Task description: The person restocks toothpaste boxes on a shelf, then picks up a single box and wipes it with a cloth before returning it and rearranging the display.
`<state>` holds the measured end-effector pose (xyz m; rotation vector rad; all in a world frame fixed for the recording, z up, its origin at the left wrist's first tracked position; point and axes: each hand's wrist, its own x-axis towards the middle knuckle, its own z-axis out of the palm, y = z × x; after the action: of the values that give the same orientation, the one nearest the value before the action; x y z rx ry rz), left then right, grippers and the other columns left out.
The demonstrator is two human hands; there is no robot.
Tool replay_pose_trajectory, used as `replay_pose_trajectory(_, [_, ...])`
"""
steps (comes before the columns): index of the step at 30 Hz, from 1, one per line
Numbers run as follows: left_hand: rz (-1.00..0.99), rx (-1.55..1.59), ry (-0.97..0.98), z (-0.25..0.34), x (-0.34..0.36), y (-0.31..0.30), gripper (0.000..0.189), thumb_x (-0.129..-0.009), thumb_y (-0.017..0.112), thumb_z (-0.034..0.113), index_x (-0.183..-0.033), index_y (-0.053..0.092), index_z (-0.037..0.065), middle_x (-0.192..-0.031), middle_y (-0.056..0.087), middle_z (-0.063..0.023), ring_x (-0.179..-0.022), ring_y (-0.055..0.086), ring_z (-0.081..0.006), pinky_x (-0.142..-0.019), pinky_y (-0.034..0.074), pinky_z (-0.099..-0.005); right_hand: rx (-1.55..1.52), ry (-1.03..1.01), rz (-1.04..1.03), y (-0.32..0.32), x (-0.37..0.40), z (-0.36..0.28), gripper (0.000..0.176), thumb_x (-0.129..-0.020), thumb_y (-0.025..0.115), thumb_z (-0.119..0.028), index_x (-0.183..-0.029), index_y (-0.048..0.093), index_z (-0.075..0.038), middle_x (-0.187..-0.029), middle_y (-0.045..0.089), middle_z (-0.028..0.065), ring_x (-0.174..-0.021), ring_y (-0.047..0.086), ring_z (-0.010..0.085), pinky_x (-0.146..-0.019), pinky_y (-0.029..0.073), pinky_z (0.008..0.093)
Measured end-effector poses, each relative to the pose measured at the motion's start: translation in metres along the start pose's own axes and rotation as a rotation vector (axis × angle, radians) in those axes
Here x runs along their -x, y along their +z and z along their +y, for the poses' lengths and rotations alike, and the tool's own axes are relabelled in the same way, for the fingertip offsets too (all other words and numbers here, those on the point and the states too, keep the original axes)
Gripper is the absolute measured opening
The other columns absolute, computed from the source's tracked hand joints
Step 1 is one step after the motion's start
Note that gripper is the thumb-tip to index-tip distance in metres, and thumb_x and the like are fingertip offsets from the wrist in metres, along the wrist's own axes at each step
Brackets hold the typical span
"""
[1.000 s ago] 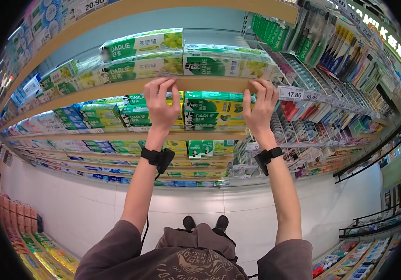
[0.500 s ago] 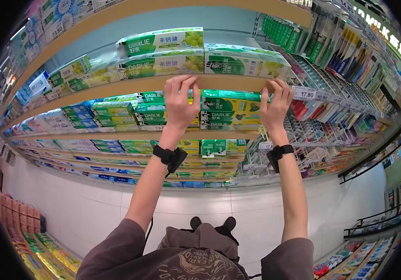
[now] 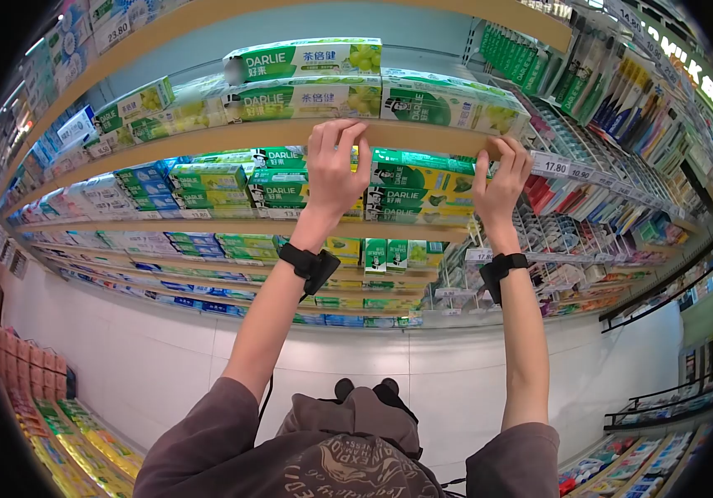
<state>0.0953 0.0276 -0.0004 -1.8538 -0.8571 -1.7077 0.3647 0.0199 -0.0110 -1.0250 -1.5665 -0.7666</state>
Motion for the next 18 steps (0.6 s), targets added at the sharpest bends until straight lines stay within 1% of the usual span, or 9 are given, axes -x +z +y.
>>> replay_pose_trajectory(3, [0.007,-0.005,-0.014,0.0,0.0,0.0,0.02,-0.083,0.068,0.001,-0.102,0.066,0.004,-0.103,0.063,-0.009,-0.097,0.058,-0.03,-0.083,0.047,-0.042,-0.01,-0.002,-0.01,0.0,0.0,0.002,0.026,-0.093,0.065,-0.011,-0.117,0.059,-0.002,-0.121,0.056,0.0156,-0.115,0.049,0.0355,-0.098,0.041,0.0462])
replay_pose_trajectory(6, [-0.009,-0.027,-0.006,0.0,0.001,0.0,0.022,-0.084,0.065,0.0,-0.106,0.065,0.003,-0.103,0.06,-0.0097,-0.099,0.058,-0.0299,-0.085,0.047,-0.0418,-0.008,0.003,0.001,0.001,0.001,0.001,0.027,-0.093,0.066,-0.011,-0.117,0.059,-0.002,-0.121,0.056,0.0154,-0.115,0.049,0.0352,-0.098,0.041,0.0463])
replay_pose_trajectory(9, [-0.002,-0.032,-0.015,0.001,0.001,0.001,0.023,-0.084,0.066,0.0,-0.106,0.065,0.004,-0.104,0.061,-0.0091,-0.099,0.058,-0.0297,-0.085,0.047,-0.0419,-0.016,0.005,0.001,0.0,0.001,0.0,0.028,-0.092,0.066,-0.011,-0.117,0.059,-0.001,-0.121,0.056,0.0155,-0.115,0.049,0.0352,-0.098,0.041,0.0463])
replay_pose_trajectory(12, [0.02,-0.033,-0.025,0.001,0.003,0.004,0.022,-0.083,0.068,-0.001,-0.104,0.068,0.003,-0.103,0.063,-0.009,-0.098,0.058,-0.0297,-0.085,0.047,-0.0416,-0.021,-0.012,-0.027,-0.005,-0.001,0.001,0.03,-0.09,0.067,-0.01,-0.118,0.059,-0.001,-0.122,0.057,0.0154,-0.116,0.05,0.0352,-0.099,0.041,0.0463])
replay_pose_trajectory(18, [0.036,-0.059,-0.043,0.004,0.004,0.009,0.021,-0.082,0.068,-0.001,-0.103,0.068,0.002,-0.103,0.063,-0.01,-0.097,0.058,-0.0298,-0.084,0.047,-0.0416,-0.047,-0.026,-0.067,-0.015,-0.004,0.001,0.033,-0.089,0.067,-0.008,-0.121,0.06,-0.002,-0.122,0.058,0.0148,-0.116,0.051,0.0348,-0.099,0.042,0.046])
